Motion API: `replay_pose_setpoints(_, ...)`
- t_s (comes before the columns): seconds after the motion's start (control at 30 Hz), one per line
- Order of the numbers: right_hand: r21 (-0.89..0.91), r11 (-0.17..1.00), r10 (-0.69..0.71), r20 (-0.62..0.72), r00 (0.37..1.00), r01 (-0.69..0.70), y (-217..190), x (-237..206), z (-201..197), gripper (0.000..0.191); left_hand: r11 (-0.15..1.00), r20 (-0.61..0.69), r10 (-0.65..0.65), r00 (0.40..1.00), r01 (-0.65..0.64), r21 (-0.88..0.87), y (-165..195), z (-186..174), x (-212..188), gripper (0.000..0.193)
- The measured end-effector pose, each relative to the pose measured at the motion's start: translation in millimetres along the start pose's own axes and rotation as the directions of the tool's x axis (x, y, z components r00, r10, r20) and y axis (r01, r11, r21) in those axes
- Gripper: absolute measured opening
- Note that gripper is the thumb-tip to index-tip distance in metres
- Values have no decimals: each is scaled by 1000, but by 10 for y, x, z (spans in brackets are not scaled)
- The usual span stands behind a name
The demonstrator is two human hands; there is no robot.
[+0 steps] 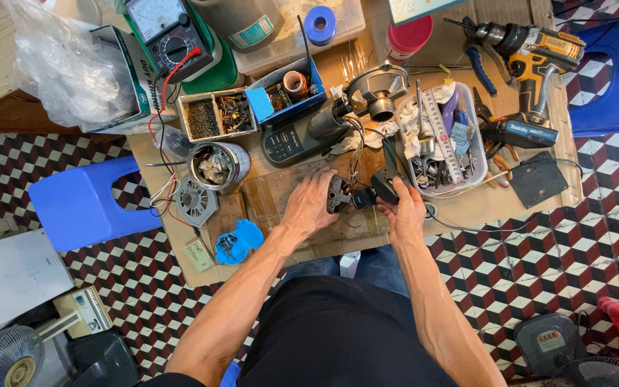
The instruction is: The person repairs a small electric motor at a cluttered workbench. They hold and turn the motor housing by hand, remove and reposition components, use a cordless drill on the assembly, pick up pliers, and handle wires and small parts while working through the disassembly and reassembly.
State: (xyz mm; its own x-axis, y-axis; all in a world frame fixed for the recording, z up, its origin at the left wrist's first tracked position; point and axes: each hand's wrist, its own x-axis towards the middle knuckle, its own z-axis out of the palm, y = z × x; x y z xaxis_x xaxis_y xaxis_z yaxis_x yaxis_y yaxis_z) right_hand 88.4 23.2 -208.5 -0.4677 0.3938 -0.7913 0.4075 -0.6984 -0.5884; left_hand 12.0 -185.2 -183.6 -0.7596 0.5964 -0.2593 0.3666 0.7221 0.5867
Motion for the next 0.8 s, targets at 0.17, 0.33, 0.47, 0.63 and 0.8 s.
replay_pose_setpoints(0.17,-21,998,-54,-54,997,53,18,-66,-14,50,998,-58,55,997,-55,5,-23,12,-23,102)
replay_pose_setpoints(0.33,-237,965,-154,-151,976,116,168,-414,-158,58,999,-64,51,997,-50,15,0,9,-14,101)
replay_pose_setpoints(0.47,-301,954,-11,0,1000,11,337,-522,-114,56,999,-80,37,996,-36,14,45,-4,-22,100)
replay_pose_setpoints(0.63,-119,992,51,181,982,-30,425,-345,48,50,1000,-55,15,998,-16,-5,65,-41,-13,100)
replay_pose_setpoints(0.8,-151,988,-17,146,989,39,443,-309,79,45,999,-87,14,996,-17,-33,75,-21,-21,97)
